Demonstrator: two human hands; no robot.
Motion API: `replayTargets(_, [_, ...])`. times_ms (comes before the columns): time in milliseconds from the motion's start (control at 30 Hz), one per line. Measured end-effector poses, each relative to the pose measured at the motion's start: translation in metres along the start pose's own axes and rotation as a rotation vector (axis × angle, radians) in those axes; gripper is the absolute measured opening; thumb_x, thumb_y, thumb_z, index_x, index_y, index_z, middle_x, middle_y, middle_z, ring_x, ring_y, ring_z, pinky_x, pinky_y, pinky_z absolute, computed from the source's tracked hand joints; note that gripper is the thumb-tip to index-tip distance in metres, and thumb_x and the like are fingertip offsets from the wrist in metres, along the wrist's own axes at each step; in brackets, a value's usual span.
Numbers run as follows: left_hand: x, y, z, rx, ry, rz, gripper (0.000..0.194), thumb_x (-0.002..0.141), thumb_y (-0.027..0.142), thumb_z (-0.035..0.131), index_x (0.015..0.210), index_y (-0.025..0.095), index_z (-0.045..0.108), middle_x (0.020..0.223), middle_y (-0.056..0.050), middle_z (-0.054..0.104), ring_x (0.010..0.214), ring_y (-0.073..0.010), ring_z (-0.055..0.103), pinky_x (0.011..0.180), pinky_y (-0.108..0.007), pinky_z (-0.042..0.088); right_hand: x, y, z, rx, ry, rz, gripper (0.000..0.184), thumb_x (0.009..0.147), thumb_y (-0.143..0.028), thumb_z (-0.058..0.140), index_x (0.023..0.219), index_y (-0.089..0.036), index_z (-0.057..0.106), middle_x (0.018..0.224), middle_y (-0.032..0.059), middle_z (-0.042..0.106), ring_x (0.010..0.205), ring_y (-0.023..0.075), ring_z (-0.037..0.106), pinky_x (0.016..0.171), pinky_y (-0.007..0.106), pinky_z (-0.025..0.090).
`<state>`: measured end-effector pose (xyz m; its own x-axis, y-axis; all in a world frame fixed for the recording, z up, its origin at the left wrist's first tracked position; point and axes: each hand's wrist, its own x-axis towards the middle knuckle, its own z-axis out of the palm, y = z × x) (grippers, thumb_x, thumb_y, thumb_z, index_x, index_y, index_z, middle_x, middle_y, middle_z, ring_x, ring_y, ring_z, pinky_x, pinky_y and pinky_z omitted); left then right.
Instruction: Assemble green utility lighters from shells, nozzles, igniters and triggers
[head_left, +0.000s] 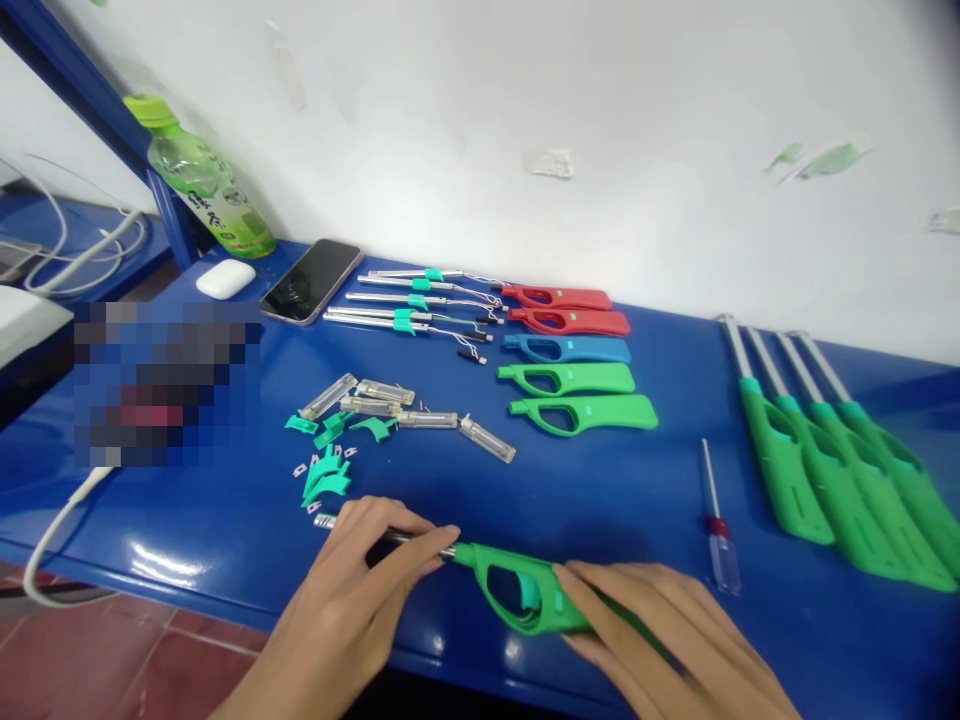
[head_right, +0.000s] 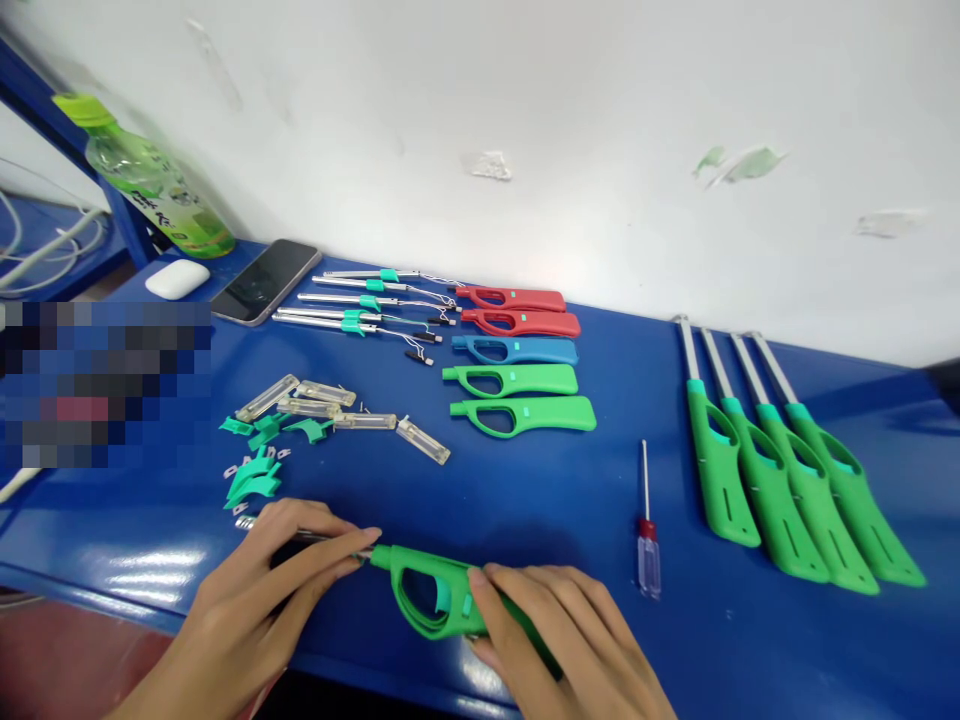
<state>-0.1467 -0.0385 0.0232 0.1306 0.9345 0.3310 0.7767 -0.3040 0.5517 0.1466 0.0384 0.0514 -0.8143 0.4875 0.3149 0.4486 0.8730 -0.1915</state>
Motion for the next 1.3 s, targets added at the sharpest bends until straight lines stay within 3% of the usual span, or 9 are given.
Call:
replayTargets(300, [-0.003, -0.001, -0.001, 0.021, -0.017, 0.002, 0.045, 0.103, -0.002, 0.053, 0.138, 0.026, 0.063, 0.119, -0.004, 0.056, 0.110, -0.0142, 0.055, 0.094, -0.028, 0.048, -0.002, 0.003, 0.006, 0.002, -0.012, 0.004, 0.032, 0.110, -0.024, 0.051, 0.137, -0.019, 0.069, 0.120, 0.0069, 0.080, 0.104, 0.0198, 0.079, 0.086, 0.028, 0.066])
replayTargets(733, [-0.003, 0.008, -0.002, 0.151, -0.056, -0.038, 0.070, 0.100, -0.005, 0.039, 0.144, 0.045, 0.061, 0.119, -0.005, 0.060, 0.106, -0.0189, 0.057, 0.088, -0.035, 0.052, -0.013, 0.000, 0.013, 0.013, -0.023, 0.071, 0.042, 0.108, -0.024, 0.054, 0.149, -0.023, 0.063, 0.120, 0.0103, 0.080, 0.105, 0.0204, 0.079, 0.080, 0.026, 0.067])
replayTargets(900, [0.002, 0.011, -0.003, 0.121, -0.106, -0.030, 0.044, 0.105, 0.013, 0.056, 0.143, 0.033, 0.063, 0.128, -0.009, 0.058, 0.119, -0.0246, 0.052, 0.095, -0.039, 0.051, -0.009, -0.002, 0.013, 0.012, 0.000, 0.096, 0.039, 0.107, -0.025, 0.058, 0.146, -0.025, 0.065, 0.115, 0.0089, 0.081, 0.098, 0.0206, 0.079, 0.074, 0.029, 0.066])
replayTargets(1000, [0.010, 0.008, -0.002, 0.132, -0.082, 0.060, 0.033, 0.104, 0.012, 0.059, 0.132, 0.026, 0.069, 0.120, -0.007, 0.065, 0.113, -0.0227, 0.055, 0.093, -0.036, 0.050, -0.007, -0.004, 0.012, 0.017, -0.005, 0.116, 0.037, 0.106, -0.025, 0.059, 0.142, -0.023, 0.068, 0.114, 0.0090, 0.080, 0.098, 0.0213, 0.079, 0.074, 0.031, 0.065])
replayTargets(1100, [0.017, 0.008, 0.000, 0.124, -0.048, 0.118, 0.032, 0.102, 0.003, 0.055, 0.123, 0.023, 0.070, 0.109, -0.005, 0.070, 0.106, -0.0201, 0.059, 0.088, -0.034, 0.050, -0.007, -0.005, 0.013, 0.032, -0.001, 0.121, 0.037, 0.106, -0.024, 0.059, 0.142, -0.024, 0.068, 0.113, 0.0087, 0.080, 0.097, 0.0212, 0.078, 0.073, 0.031, 0.064])
replayTargets(1300, [0.017, 0.017, 0.000, 0.211, -0.067, 0.126, 0.038, 0.098, -0.003, 0.051, 0.124, 0.018, 0.069, 0.110, -0.007, 0.069, 0.108, -0.0218, 0.058, 0.089, -0.036, 0.049, -0.007, -0.005, 0.016, 0.051, 0.008, 0.153, 0.036, 0.106, -0.022, 0.060, 0.141, -0.025, 0.068, 0.113, 0.0070, 0.080, 0.095, 0.0213, 0.078, 0.072, 0.032, 0.063])
